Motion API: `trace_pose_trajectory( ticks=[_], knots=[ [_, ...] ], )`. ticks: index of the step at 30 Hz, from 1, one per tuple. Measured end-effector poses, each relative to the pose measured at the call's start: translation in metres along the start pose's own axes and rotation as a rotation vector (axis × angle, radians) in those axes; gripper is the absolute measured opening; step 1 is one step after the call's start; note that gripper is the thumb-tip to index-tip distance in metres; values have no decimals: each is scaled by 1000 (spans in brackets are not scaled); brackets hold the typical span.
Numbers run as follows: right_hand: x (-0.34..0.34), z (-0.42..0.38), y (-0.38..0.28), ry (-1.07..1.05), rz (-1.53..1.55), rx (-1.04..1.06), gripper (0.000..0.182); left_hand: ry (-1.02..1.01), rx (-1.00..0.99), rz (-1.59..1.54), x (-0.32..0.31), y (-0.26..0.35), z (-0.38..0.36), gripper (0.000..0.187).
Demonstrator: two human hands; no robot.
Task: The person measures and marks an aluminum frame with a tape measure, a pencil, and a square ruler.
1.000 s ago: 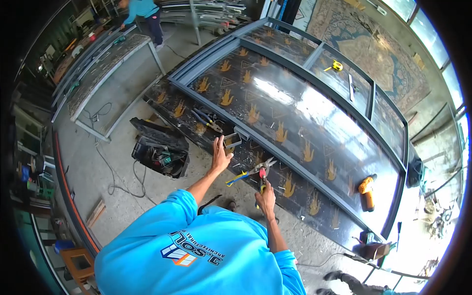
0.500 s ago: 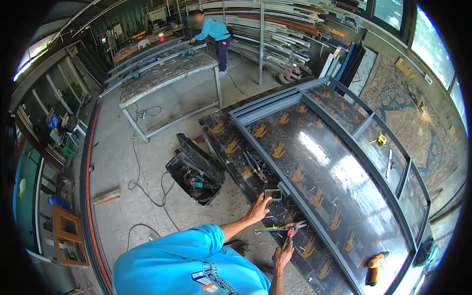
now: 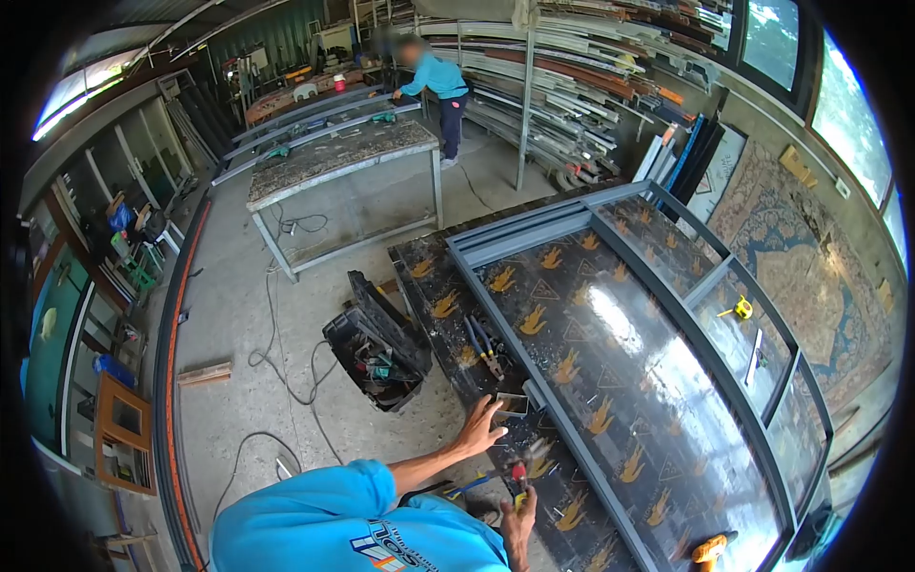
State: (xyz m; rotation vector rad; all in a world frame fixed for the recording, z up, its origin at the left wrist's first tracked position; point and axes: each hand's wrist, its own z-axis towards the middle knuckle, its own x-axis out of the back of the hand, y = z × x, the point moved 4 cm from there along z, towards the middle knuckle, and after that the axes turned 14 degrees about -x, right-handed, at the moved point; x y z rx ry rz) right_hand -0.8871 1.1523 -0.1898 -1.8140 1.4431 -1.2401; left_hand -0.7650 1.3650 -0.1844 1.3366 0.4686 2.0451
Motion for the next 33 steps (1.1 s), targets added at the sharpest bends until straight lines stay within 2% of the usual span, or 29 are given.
trace_pose_trajectory(
  ticks=[1, 2, 4, 5, 6, 8, 9, 10, 12, 13, 14, 16, 17, 18, 20, 21, 23, 24, 26, 27, 29, 31, 33],
  knots=[
    [-3, -3, -16, -122, 87, -90, 61, 16, -26, 41, 8, 6, -3, 60],
    [-6, -5, -31, -131, 87, -101, 61, 8, -15, 46, 26, 17, -4, 60],
    [-15, -3, -70, -208, 94, 91, 63, -397, 332, -625, 48, 42, -5, 59],
    [-19, 2, -81, -205, 42, 121, 65, -235, 447, -769, 60, 57, -11, 61],
    [-21, 0, -106, -209, 39, 131, 65, -225, 442, -768, 68, 57, -9, 61],
    [-25, -9, -150, -332, -78, 107, 66, -113, 335, -435, 90, 47, -5, 65],
    [-34, 4, -148, -364, -60, 178, 67, -73, 320, -517, 99, 38, 2, 69],
    [-43, 17, -146, -398, -40, 248, 69, -43, 349, -463, 110, 30, 5, 63],
    [-58, 18, -181, -600, 17, -11, 68, 71, 407, -637, 106, -5, 7, 54],
    [-63, 17, -199, -592, 60, -12, 62, 12, 568, -819, 104, -24, 7, 65],
    [-73, 31, -201, -590, 61, -5, 62, 13, 561, -818, 108, -38, 13, 65],
    [-95, 62, -200, -554, 198, 125, 54, 89, 682, -778, 116, -72, 22, 66],
    [-97, 75, -205, -417, 109, 187, 49, 146, 697, -760, 127, -86, 32, 66],
    [-101, 86, -205, -359, 73, 100, 45, 192, 716, -719, 135, -105, 39, 59],
    [-112, 108, -205, -130, -44, 199, 38, 290, 684, -787, 153, -147, 60, 45],
    [-118, 110, -192, -132, -57, 180, 38, 318, 704, -720, 158, -172, 60, 38],
    [-128, 140, -183, 122, -338, 285, 31, 389, 710, -571, 173, -224, 83, 27],
    [-131, 149, -178, 125, -350, 287, 31, 433, 723, -602, 178, -245, 93, 27],
    [-139, 157, -171, 257, -597, 345, 28, 391, 807, -530, 185, -286, 110, 30],
    [-140, 159, -167, 233, -591, 268, 29, 379, 811, -527, 178, -310, 118, 30],
    [-145, 154, -162, 346, -572, 313, 36, 375, 657, -130, 174, -348, 137, 23],
    [-148, 147, -150, 371, -589, 309, 39, 360, 652, -42, 174, -356, 154, 26],
    [-158, 139, -167, 559, -737, 420, 44, 362, 630, 58, 170, -366, 168, 33]
  ],
)
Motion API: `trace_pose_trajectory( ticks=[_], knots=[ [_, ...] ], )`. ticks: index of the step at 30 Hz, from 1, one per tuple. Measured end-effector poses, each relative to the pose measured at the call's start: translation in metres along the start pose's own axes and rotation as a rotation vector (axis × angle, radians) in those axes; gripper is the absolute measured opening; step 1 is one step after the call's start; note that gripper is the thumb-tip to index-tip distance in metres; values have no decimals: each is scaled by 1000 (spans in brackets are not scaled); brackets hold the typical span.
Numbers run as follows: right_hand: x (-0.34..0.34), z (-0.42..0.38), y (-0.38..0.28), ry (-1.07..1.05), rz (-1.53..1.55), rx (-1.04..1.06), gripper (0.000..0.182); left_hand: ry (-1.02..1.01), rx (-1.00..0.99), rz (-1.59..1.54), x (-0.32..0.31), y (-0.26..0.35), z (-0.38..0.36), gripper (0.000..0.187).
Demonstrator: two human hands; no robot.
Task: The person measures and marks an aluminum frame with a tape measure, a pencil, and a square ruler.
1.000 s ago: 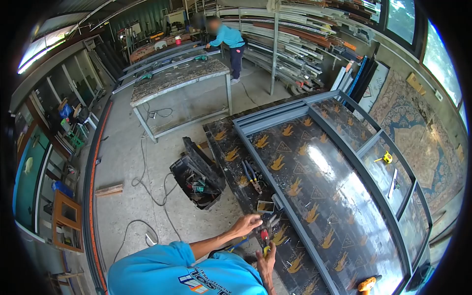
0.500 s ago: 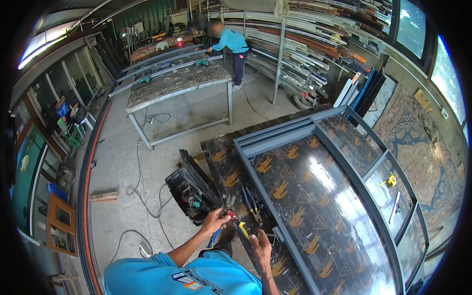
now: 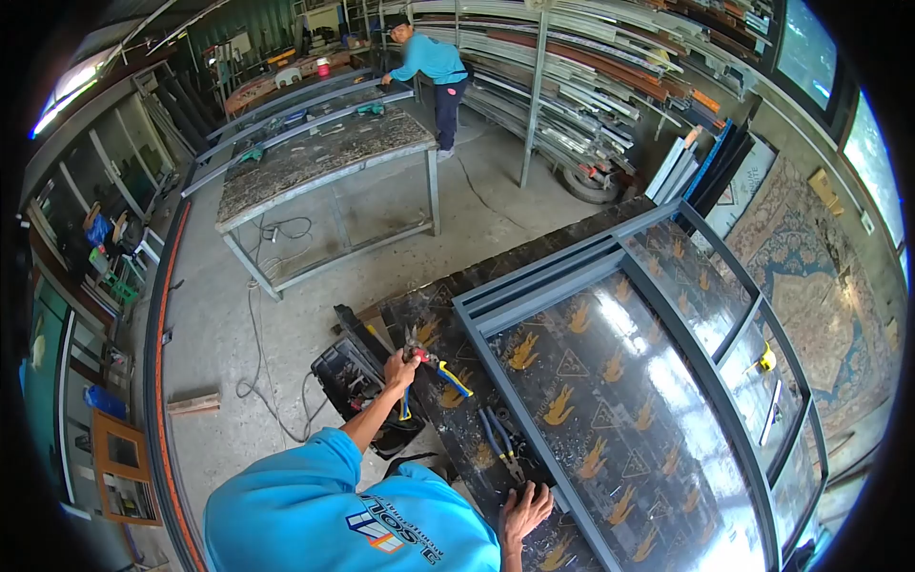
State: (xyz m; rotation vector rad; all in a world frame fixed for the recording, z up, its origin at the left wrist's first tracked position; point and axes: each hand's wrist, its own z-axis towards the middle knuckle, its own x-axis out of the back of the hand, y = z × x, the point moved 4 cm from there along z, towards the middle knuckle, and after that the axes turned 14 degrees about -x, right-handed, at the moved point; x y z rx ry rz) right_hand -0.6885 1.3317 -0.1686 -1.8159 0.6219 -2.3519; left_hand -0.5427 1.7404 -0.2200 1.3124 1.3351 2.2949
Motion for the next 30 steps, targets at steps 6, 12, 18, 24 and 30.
trace_pose_trajectory(
  ticks=[6, 12, 18, 24, 30],
  knots=[
    [-2, 5, -1, -140, 150, -23, 45, -29, 4, 24, -20, 5, 17, 40],
    [1, 14, -25, -223, 203, 59, 35, -225, -39, 124, -20, 36, 28, 51],
    [33, 26, 3, 104, 327, -159, 17, -46, -164, 106, -18, 46, 20, 45],
    [64, -15, 102, 425, 634, -875, 24, -21, -445, 85, -24, 108, 19, 43],
    [49, -76, 176, 472, 221, -970, 30, -243, -720, 53, -94, 164, 55, 43]
  ],
)
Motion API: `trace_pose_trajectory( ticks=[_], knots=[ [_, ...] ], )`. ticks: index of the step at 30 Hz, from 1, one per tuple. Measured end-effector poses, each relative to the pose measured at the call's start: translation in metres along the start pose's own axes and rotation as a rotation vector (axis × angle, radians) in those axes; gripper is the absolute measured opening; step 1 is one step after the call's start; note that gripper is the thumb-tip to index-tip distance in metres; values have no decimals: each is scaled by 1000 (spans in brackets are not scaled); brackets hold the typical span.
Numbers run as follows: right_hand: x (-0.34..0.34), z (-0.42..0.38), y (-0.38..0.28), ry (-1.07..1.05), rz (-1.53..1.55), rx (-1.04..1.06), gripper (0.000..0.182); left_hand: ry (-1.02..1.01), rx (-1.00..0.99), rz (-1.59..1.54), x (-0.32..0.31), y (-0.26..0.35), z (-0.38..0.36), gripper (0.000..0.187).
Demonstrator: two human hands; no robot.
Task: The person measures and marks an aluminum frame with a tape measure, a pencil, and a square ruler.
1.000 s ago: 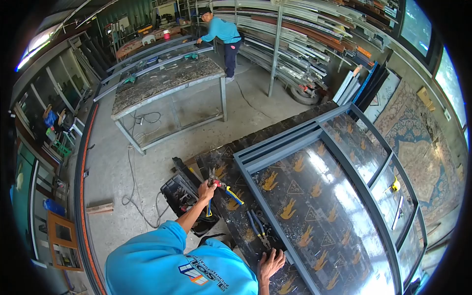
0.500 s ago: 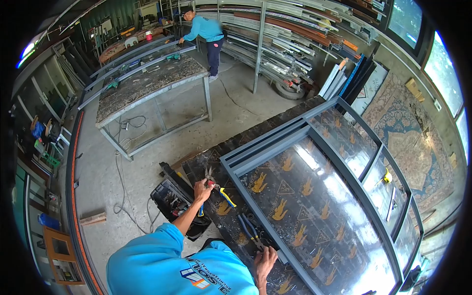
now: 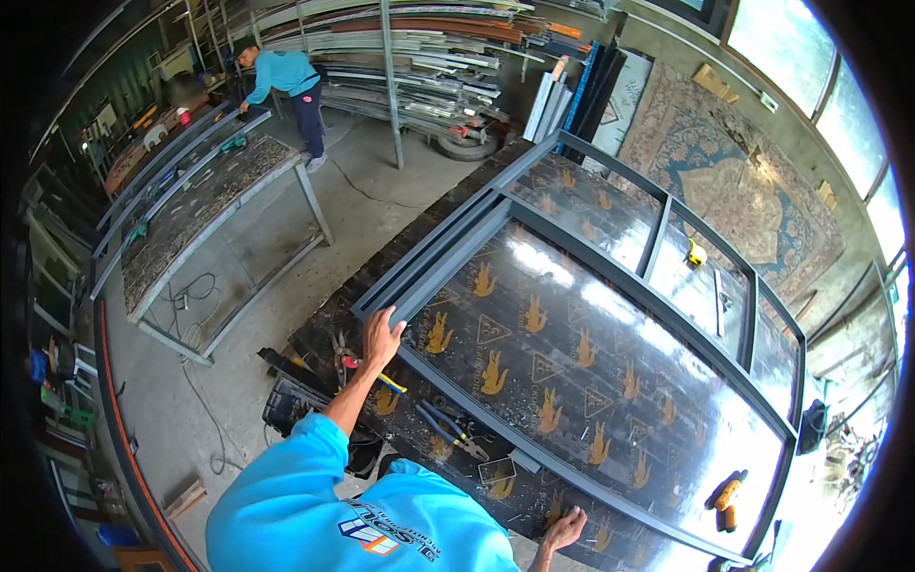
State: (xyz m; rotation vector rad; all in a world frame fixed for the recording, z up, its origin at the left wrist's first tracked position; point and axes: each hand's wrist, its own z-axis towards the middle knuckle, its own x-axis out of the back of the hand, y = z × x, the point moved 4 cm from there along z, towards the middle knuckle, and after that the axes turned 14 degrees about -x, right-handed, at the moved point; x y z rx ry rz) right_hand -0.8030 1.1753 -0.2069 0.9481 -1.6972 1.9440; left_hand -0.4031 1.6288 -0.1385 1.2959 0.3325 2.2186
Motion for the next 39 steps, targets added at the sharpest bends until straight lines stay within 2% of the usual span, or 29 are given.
trace_pose_trajectory(
  ticks=[2, 4, 5, 7, 9, 12, 19, 20, 22, 24, 25, 26, 27, 28, 29, 30, 31, 32, 33, 34, 36, 37, 39],
  knots=[
    [-2, 3, -2, -15, -87, -53, 29, -38, -33, 49, -14, -1, 17, 44],
    [-4, 3, -2, 0, -158, -88, 28, -240, -42, 325, -25, 5, 37, 51],
    [-6, 4, -4, 14, -150, -98, 28, -237, -58, 316, -31, 5, 47, 51],
    [-3, 0, -4, -2, -130, -79, 27, -380, -9, 331, -50, -13, 49, 58],
    [-1, -5, -7, 3, -125, -88, 26, -460, 51, 256, -56, -25, 51, 51],
    [-1, -4, -9, 14, -102, -85, 25, -419, 19, 199, -56, -35, 58, 36],
    [-1, -1, -6, -3, -82, -128, 24, -408, -14, 236, -53, -32, 55, 36],
    [0, -4, -17, -6, -84, -122, 24, -405, -7, 236, -50, -35, 54, 36],
    [9, -4, -61, 110, 151, -119, 23, -385, -108, 162, -46, -29, 49, 36],
    [-11, -5, -110, 41, 322, -22, 23, -459, -64, 203, -35, -30, 41, 38],
    [-4, -24, -181, -175, 193, -64, 22, -519, -23, 244, -33, -31, 39, 40],
    [-32, -29, -194, -222, 229, 190, 21, -519, -23, 270, -31, -30, 33, 41],
    [-62, -41, -208, -374, 244, 190, 24, -519, -36, 265, -34, -29, 31, 41],
    [-81, -58, -234, -434, 81, 413, 31, -527, -13, 263, -37, -31, 30, 42],
    [-97, -78, -263, -542, 41, 599, 41, -534, 18, 266, -38, -36, 30, 42],
    [-122, -97, -270, -679, 20, 691, 51, -504, -5, 288, -42, -34, 31, 39],
    [-140, -118, -280, -825, -92, 683, 60, -511, -16, 255, -37, -29, 33, 38],
    [-157, -137, -284, -861, -209, 764, 58, -642, 29, 208, -38, -34, 34, 53],
    [-173, -154, -282, -890, -328, 848, 57, -651, 16, 235, -37, -35, 33, 51],
    [-181, -163, -279, -919, -320, 878, 57, -672, 21, 248, -40, -38, 33, 51],
    [-186, -163, -277, -842, -341, 922, 40, -610, -4, 263, -37, -40, 37, 47],
    [-187, -162, -270, -839, -351, 909, 40, -602, -12, 251, -40, -37, 35, 47],
    [-186, -156, -269, -798, -282, 922, 26, -569, -68, 280, -36, -31, 39, 39]
  ],
)
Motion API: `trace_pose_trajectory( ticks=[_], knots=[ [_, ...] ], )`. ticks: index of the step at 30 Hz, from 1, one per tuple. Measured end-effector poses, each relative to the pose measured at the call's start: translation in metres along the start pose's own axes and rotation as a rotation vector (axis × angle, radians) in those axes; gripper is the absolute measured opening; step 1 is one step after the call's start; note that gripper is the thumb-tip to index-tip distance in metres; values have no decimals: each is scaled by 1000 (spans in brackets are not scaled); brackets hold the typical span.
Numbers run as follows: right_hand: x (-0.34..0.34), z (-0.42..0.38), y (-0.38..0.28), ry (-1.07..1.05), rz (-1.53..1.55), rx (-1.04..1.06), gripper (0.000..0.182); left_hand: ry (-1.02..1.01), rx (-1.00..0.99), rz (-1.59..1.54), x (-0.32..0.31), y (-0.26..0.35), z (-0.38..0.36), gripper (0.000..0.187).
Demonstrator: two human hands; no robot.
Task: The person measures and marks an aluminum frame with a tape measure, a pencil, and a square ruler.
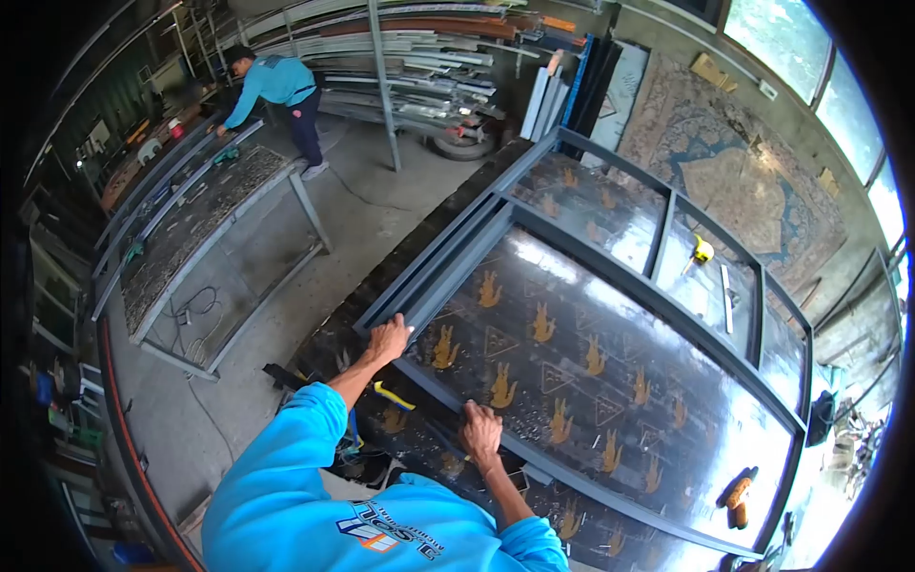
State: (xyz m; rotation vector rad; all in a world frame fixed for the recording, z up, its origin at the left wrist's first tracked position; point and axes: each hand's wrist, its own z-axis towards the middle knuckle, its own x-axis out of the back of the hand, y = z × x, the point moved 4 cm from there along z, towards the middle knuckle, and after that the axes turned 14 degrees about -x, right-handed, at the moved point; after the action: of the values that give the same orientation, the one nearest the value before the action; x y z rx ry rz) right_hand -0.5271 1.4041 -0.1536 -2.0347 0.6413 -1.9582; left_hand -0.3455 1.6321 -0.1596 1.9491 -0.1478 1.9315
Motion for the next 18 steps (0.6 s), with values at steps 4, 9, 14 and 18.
trace_pose_trajectory(
  ticks=[4, 9, 14, 18],
  knots=[
    [-1, 2, -2, 13, -13, 33, 25, -7, 29, -32, 2, 0, 1, 37],
    [-12, 41, -30, -227, -214, 100, 22, -21, 45, -107, 10, 5, 1, 38],
    [-33, 45, -38, -95, -179, 187, 23, 54, 20, -110, 5, 10, 33, 41],
    [-23, 43, -42, -157, -124, 166, 29, 2, -74, -135, -12, -7, 25, 70]
  ],
)
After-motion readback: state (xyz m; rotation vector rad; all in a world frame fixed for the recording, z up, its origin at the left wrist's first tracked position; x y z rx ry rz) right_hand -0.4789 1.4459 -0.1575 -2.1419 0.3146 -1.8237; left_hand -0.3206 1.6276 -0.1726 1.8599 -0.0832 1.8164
